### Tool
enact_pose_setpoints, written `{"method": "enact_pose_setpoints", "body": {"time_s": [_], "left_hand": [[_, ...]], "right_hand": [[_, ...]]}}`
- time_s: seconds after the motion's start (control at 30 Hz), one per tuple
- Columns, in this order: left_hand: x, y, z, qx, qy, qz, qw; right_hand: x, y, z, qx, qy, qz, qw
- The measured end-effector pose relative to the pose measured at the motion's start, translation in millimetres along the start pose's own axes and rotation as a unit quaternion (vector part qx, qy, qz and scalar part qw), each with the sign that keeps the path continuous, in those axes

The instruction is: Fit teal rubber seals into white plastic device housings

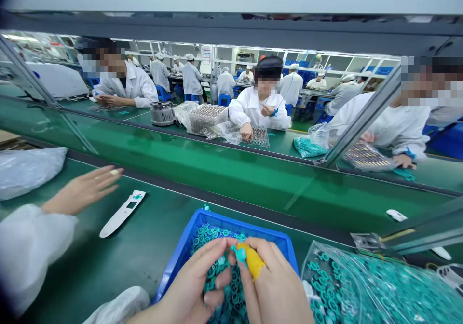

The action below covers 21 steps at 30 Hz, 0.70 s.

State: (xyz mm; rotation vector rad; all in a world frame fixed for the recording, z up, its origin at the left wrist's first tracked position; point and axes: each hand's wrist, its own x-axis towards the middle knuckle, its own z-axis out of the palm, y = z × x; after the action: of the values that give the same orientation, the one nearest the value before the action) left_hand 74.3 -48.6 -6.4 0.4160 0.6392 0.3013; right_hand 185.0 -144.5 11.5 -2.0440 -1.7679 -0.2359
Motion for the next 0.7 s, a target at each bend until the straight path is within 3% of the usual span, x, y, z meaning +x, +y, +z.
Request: {"method": "enact_pose_setpoints", "body": {"time_s": [0.07, 0.13, 0.27, 0.43, 0.53, 0.7], "left_hand": [[-2.8, 0.5, -2.0, 0.083, -0.020, 0.058, 0.995], [-5.9, 2.9, -4.0, 0.193, -0.037, 0.139, 0.971], [-9.7, 8.2, -8.0, 0.371, -0.064, 0.311, 0.873], [-13.6, 9.2, -9.0, 0.409, -0.081, 0.379, 0.826], [-17.1, 10.4, -6.1, 0.413, -0.075, 0.381, 0.824], [-19.2, 13.3, -2.7, 0.359, -0.031, 0.307, 0.881]], "right_hand": [[0.8, 3.0, 0.6, -0.031, -0.003, -0.017, 0.999], [0.6, 3.6, 0.9, -0.042, -0.009, -0.038, 0.998], [-2.7, 1.1, 1.8, -0.051, -0.015, -0.047, 0.997], [-6.1, -0.6, 2.1, -0.058, -0.021, -0.052, 0.997], [-5.8, -3.2, -3.4, -0.036, -0.014, -0.050, 0.998], [-3.0, -12.7, -14.0, 0.040, 0.018, -0.023, 0.999]]}}
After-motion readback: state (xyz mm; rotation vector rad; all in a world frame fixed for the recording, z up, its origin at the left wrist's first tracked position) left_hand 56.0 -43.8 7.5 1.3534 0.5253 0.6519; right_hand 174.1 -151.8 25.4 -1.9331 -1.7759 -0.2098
